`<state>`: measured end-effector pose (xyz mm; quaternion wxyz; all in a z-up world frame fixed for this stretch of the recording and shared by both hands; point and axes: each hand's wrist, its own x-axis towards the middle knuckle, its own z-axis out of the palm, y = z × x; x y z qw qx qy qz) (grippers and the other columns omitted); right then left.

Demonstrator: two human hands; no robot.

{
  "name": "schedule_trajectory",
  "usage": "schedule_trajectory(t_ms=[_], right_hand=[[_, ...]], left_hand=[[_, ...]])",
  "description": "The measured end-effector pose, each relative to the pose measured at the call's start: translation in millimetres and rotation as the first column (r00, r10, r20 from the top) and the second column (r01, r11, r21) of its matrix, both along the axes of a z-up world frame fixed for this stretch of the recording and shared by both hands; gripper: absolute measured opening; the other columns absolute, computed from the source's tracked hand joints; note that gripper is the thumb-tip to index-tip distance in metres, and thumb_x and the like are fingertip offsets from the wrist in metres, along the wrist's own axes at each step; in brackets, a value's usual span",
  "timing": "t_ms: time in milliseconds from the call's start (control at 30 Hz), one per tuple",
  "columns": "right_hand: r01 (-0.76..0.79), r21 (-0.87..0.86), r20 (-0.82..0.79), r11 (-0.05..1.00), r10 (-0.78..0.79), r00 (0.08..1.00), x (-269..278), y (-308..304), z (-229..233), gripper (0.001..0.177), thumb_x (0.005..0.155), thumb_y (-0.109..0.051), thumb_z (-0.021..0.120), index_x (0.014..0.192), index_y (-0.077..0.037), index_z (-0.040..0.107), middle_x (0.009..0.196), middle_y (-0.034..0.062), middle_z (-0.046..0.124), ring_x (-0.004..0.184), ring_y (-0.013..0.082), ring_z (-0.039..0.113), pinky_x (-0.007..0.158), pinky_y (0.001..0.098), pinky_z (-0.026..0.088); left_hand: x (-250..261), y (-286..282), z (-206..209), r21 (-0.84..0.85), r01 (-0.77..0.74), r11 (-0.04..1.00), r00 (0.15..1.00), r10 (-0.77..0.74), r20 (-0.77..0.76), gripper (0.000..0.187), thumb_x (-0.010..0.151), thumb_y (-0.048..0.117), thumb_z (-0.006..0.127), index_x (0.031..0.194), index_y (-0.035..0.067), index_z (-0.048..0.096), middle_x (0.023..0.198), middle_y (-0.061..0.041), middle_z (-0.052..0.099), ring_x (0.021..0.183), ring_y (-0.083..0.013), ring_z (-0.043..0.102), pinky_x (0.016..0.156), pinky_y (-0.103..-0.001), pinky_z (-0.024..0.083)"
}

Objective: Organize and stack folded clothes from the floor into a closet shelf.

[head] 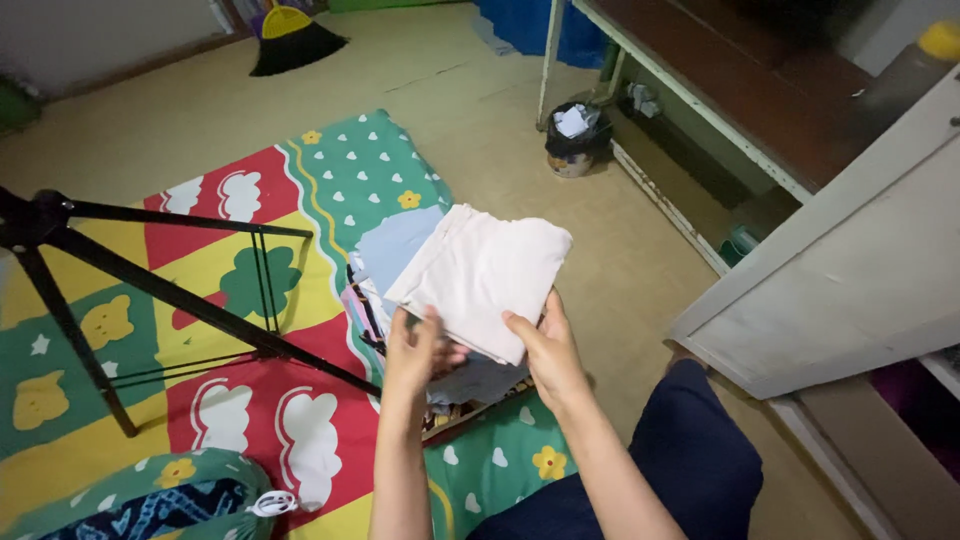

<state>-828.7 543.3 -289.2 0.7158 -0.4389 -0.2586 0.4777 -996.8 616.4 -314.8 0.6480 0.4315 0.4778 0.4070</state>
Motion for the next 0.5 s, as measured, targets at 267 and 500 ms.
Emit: schedule_trajectory(t_ms=[267, 500], right_hand=[[-0.019, -0.039, -0.042, 0.999, 0.017, 0.999, 17.0, -20.4, 11.5, 0.071, 0.085, 0.003, 0.060, 0.153, -0.003, 0.038, 0.143, 0.0114, 0.057, 0.128, 0.0194, 0.057, 0.107, 0.0343, 0.044], [0.020, -0.093, 0.021, 0.995, -0.018, 1.000, 34.0, -32.7, 16.6, 0.072, 0.080, 0.003, 0.057, 0.151, -0.005, 0.044, 0.139, 0.0102, 0.061, 0.120, 0.0188, 0.061, 0.102, 0.0328, 0.047]], left_hand=[[-0.8, 8.8, 10.6, -0.046, -0.047, 0.998, 0.895, 0.062, 0.441, 0.078, 0.095, 0.071, 0.026, 0.122, 0.006, 0.057, 0.114, -0.014, 0.073, 0.092, -0.0246, 0.076, 0.065, -0.039, 0.064], [5.5, -1.0, 30.1, -0.098, 0.025, 0.995, 0.936, 0.011, 0.352, 0.073, 0.096, 0.064, 0.037, 0.134, 0.006, 0.060, 0.120, -0.013, 0.073, 0.105, -0.0226, 0.071, 0.087, -0.036, 0.057]])
